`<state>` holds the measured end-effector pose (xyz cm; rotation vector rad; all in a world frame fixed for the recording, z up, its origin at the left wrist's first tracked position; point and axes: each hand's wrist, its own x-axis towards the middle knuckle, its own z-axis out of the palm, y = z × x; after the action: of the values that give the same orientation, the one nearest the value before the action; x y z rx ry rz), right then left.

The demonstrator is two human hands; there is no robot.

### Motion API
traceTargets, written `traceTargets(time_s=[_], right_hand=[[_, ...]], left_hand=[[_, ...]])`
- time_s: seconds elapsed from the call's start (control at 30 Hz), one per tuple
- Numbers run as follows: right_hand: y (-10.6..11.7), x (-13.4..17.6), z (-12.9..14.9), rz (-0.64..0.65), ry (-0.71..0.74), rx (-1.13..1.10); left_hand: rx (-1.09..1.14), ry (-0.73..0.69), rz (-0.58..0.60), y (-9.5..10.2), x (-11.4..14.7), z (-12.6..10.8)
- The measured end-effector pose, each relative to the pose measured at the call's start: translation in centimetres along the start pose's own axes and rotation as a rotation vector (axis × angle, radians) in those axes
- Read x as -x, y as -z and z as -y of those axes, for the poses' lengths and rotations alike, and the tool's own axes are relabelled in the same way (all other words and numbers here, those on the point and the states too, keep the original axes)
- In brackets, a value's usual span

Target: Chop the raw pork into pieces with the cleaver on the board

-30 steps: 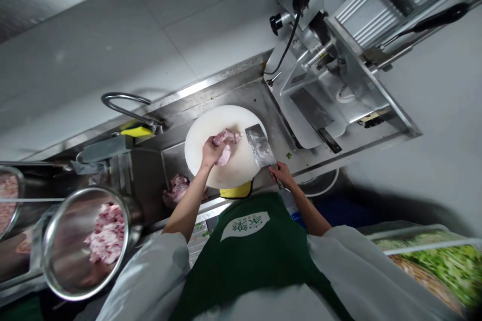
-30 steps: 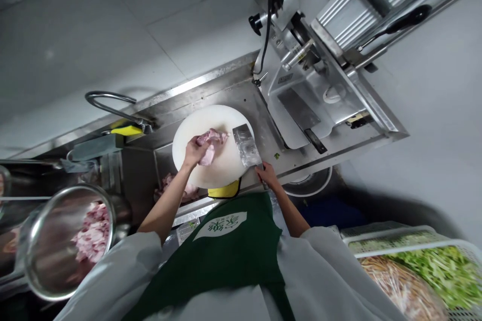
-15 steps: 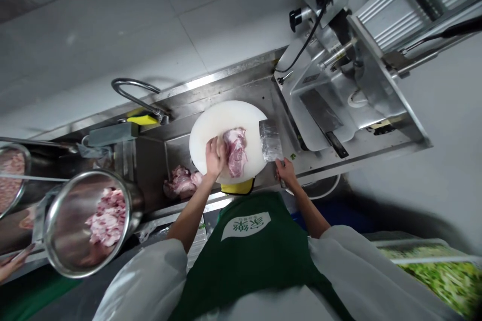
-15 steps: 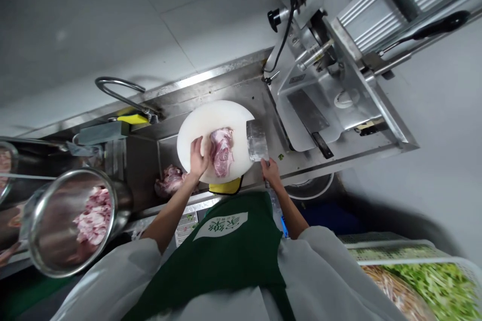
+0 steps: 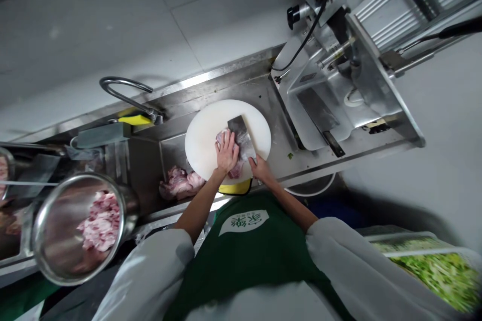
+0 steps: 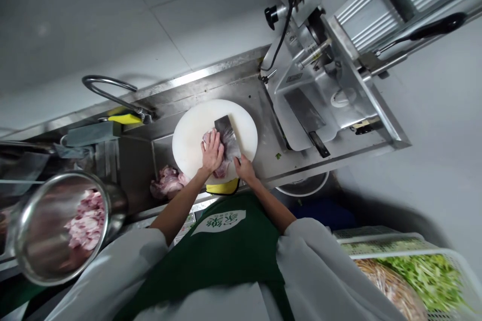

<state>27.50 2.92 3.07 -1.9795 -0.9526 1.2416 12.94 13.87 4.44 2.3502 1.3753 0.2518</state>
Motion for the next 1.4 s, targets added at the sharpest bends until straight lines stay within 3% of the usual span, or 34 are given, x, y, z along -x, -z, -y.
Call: traceTargets(time_s=[0.33,0.53,0.7,0.8,0.93,1.13,1.2,1.33,1.4], right_hand=[[0.3,3.8,-0.3,0.109,-0.030,0.128],[-0.3,5.6,0.6,0.088,-0.009,0.353],[-0.5,5.5,1.4,0.078,-0.013,0.371],[0.7,4.0,1.1,-0.014,-0.019,0.330],[3.2,-0.7,0.7,-0.179,-0.037,0.148],[3.2,-9.6,4.0,-0.085,-0.103,-0.236],[2.6,-11.4,5.7,-0.048,-0.100,-0.129],[1.7,-12.0,8.3,-0.078,0.026,0.468],[1.6,-11.5,9.1,-0.096,0.087,0.652]], left_hand=[[0.079,0.154,-0.125,-0.1,1.4,1.6],[0.159,-0.053,-0.170,-0.7,0.9,3.8],[0.265,-0.017,-0.204,-1.8,1.2,5.3],[0.317,0.017,-0.276,-1.8,2.0,5.5],[0.374,0.054,-0.398,-1.1,2.6,5.0],[0.397,0.115,-0.438,-0.7,2.9,4.3],[0.375,0.114,-0.437,-0.7,3.1,4.3],[0.324,0.056,-0.458,-0.4,3.4,4.8],[0.324,0.039,-0.461,-0.3,3.4,4.9]])
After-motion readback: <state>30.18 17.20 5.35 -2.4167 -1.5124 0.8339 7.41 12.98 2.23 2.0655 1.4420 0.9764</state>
